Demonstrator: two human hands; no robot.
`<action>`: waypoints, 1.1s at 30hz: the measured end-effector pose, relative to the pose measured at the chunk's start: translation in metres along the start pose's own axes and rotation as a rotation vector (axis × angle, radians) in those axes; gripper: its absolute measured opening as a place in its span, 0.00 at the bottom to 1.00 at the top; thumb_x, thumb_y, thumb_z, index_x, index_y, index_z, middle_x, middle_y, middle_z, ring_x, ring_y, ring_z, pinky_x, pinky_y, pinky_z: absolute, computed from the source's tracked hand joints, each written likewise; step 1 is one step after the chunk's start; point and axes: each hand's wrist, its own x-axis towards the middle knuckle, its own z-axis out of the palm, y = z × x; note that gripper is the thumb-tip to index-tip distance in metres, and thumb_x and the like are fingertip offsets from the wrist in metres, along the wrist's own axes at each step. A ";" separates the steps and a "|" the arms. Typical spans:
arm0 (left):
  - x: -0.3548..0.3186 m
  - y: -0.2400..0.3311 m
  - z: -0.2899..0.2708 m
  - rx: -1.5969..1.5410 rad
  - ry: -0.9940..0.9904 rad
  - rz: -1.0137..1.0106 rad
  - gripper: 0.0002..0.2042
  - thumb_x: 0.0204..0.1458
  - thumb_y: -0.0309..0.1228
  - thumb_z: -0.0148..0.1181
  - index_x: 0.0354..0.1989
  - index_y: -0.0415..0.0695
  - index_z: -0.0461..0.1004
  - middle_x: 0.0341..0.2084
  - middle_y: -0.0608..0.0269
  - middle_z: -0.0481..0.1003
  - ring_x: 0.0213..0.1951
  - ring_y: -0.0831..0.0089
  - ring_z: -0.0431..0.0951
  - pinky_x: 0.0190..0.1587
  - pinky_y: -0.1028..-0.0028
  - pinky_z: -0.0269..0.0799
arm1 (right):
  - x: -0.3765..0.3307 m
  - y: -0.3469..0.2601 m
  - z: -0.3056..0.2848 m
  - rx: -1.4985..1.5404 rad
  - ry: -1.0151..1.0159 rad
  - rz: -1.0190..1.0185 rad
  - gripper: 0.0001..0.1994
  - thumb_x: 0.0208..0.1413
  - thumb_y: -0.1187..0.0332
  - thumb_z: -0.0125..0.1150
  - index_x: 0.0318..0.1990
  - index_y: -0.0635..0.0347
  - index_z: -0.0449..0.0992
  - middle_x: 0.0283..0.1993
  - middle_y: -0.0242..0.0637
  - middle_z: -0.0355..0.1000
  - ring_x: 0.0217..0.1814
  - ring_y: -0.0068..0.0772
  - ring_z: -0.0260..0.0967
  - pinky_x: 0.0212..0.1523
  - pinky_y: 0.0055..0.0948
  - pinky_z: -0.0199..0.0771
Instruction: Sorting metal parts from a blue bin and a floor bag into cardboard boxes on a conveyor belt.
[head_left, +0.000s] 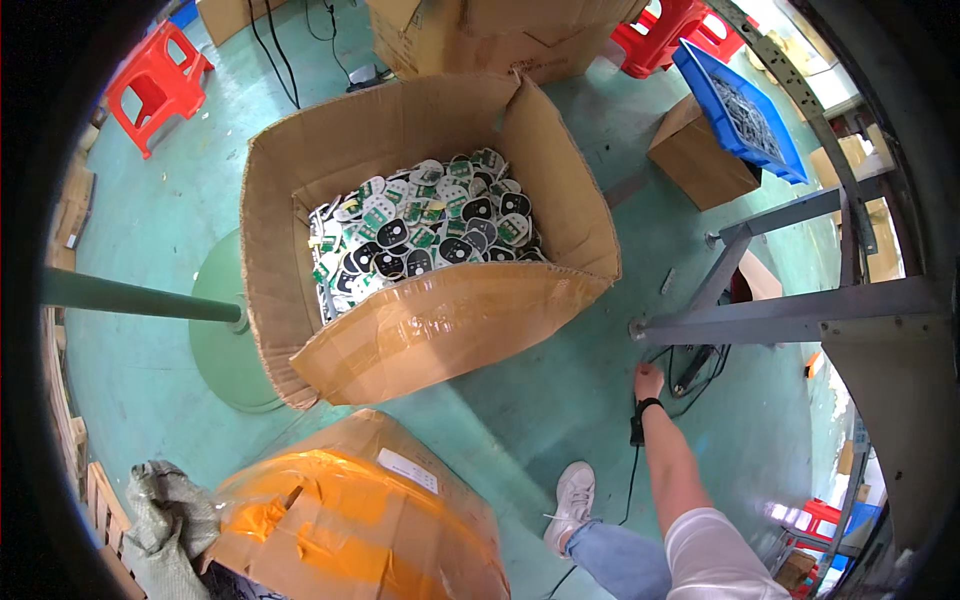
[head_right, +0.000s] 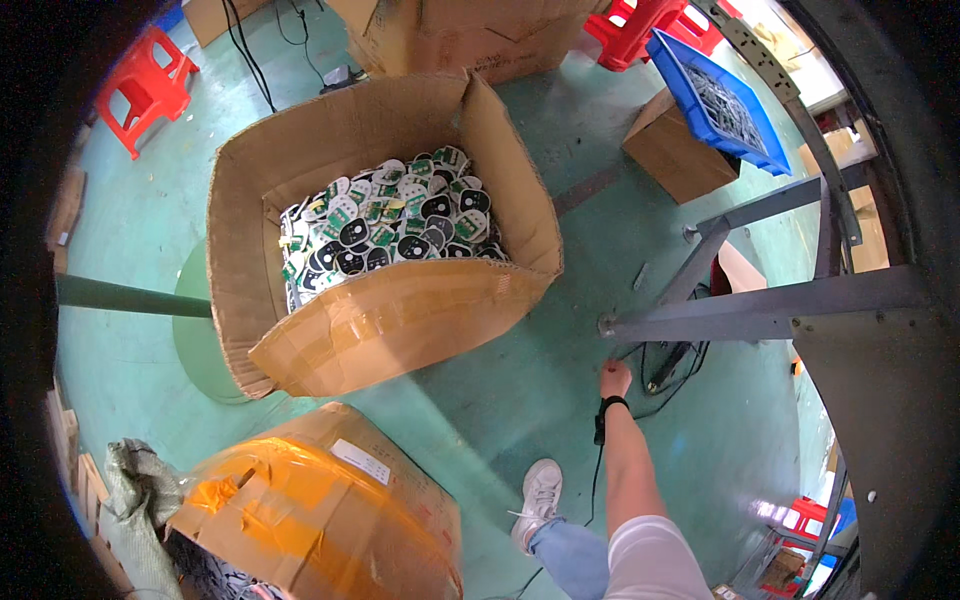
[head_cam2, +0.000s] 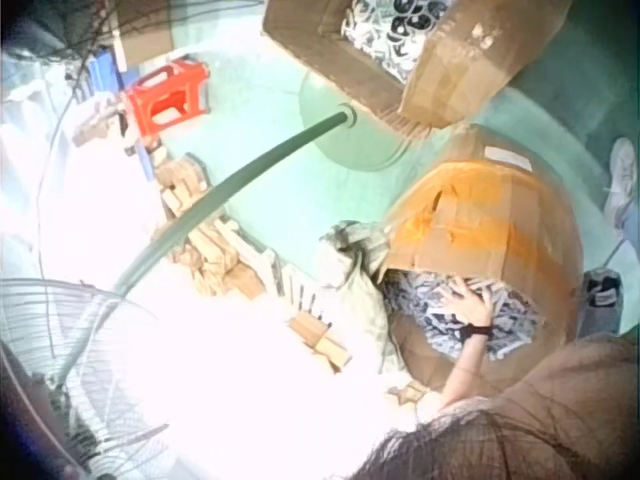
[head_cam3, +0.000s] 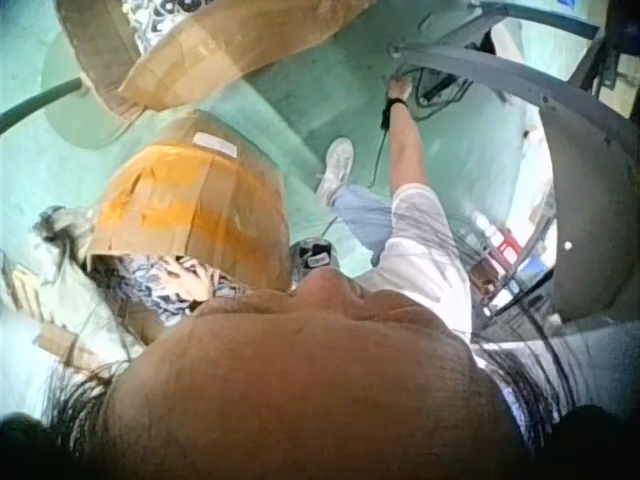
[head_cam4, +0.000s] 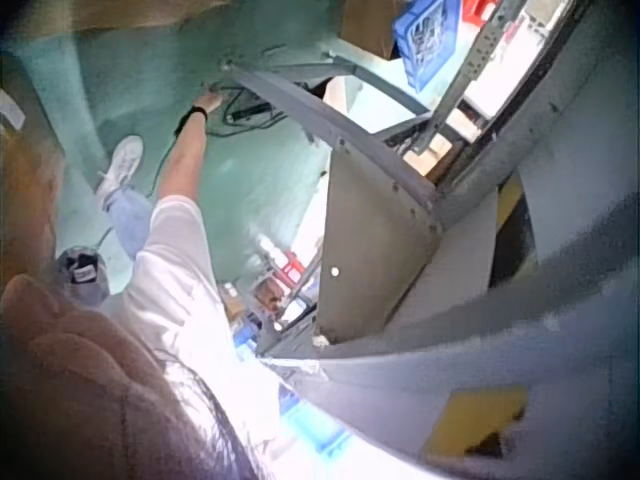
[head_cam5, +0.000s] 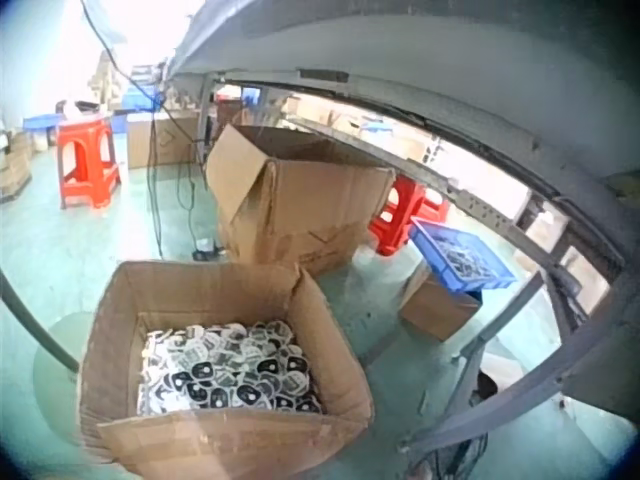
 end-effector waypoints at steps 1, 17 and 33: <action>0.001 0.005 -0.022 0.093 -0.094 -0.085 0.39 0.42 0.52 0.46 0.61 0.44 0.47 0.59 0.36 0.42 0.60 0.38 0.41 0.58 0.45 0.34 | -0.023 -0.010 0.003 0.118 -0.047 -0.089 0.08 0.42 0.70 0.55 0.27 0.66 0.75 0.23 0.43 0.71 0.27 0.43 0.69 0.30 0.37 0.68; -0.006 -0.009 -0.005 0.040 -0.050 -0.082 0.38 0.37 0.41 0.53 0.61 0.51 0.49 0.60 0.37 0.37 0.57 0.33 0.43 0.55 0.38 0.34 | -0.181 -0.172 -0.205 1.126 -0.801 0.350 0.11 0.53 0.69 0.50 0.42 0.65 0.68 0.32 0.35 0.72 0.31 0.25 0.69 0.31 0.23 0.68; -0.127 -0.027 -0.110 -0.443 -0.396 0.007 0.29 0.39 0.43 0.57 0.53 0.49 0.63 0.56 0.42 0.52 0.57 0.46 0.53 0.55 0.50 0.51 | -0.380 -0.218 -0.756 0.567 -0.242 -0.873 0.08 0.40 0.75 0.59 0.32 0.60 0.73 0.22 0.36 0.69 0.21 0.36 0.68 0.23 0.30 0.68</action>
